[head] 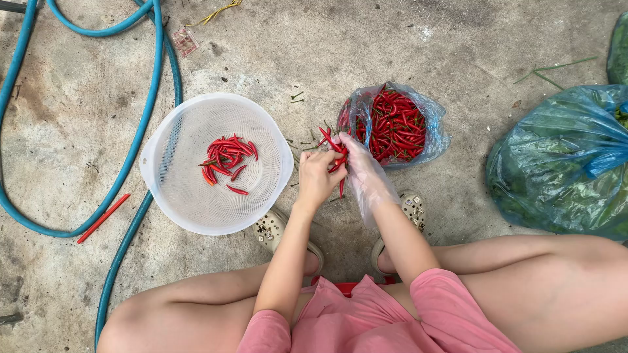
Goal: The person unties a plastic bag of red chili peppers and plucks the stems off by hand, placing the peppers into a white plastic colander and dropping the stems onto the ground.
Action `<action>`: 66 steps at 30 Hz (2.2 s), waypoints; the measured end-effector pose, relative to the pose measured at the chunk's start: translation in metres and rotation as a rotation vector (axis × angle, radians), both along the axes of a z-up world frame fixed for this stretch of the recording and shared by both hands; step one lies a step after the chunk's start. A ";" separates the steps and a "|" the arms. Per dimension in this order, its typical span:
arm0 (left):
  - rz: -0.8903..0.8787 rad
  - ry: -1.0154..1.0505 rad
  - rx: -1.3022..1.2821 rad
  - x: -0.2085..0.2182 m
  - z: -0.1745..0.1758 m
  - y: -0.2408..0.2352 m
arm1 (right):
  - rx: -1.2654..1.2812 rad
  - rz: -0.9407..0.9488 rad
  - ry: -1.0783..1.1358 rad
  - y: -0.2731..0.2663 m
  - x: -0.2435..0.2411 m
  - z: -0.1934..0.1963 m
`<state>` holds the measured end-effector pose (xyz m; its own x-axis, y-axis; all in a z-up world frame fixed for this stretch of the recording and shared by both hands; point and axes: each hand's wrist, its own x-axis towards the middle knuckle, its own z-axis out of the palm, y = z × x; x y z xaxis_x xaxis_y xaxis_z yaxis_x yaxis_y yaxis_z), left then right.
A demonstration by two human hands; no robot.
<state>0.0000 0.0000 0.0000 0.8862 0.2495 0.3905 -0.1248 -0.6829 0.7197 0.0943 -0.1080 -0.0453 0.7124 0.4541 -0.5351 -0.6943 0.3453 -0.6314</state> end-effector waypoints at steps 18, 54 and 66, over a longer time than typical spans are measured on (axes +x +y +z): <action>0.631 0.462 -0.220 -0.052 -0.022 0.123 | -0.177 0.089 -0.018 -0.007 0.003 0.047; 0.028 -0.121 -0.065 -0.008 -0.007 0.011 | -0.100 0.209 -0.169 -0.008 0.002 0.033; 0.325 0.189 -0.476 0.000 -0.025 0.020 | -0.366 0.262 -0.178 -0.021 -0.002 0.103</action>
<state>-0.0003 0.0204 -0.0245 0.7787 0.6273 0.0131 0.1957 -0.2626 0.9448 0.0927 -0.1286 0.0576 0.6942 0.4352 -0.5733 -0.5984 -0.0937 -0.7957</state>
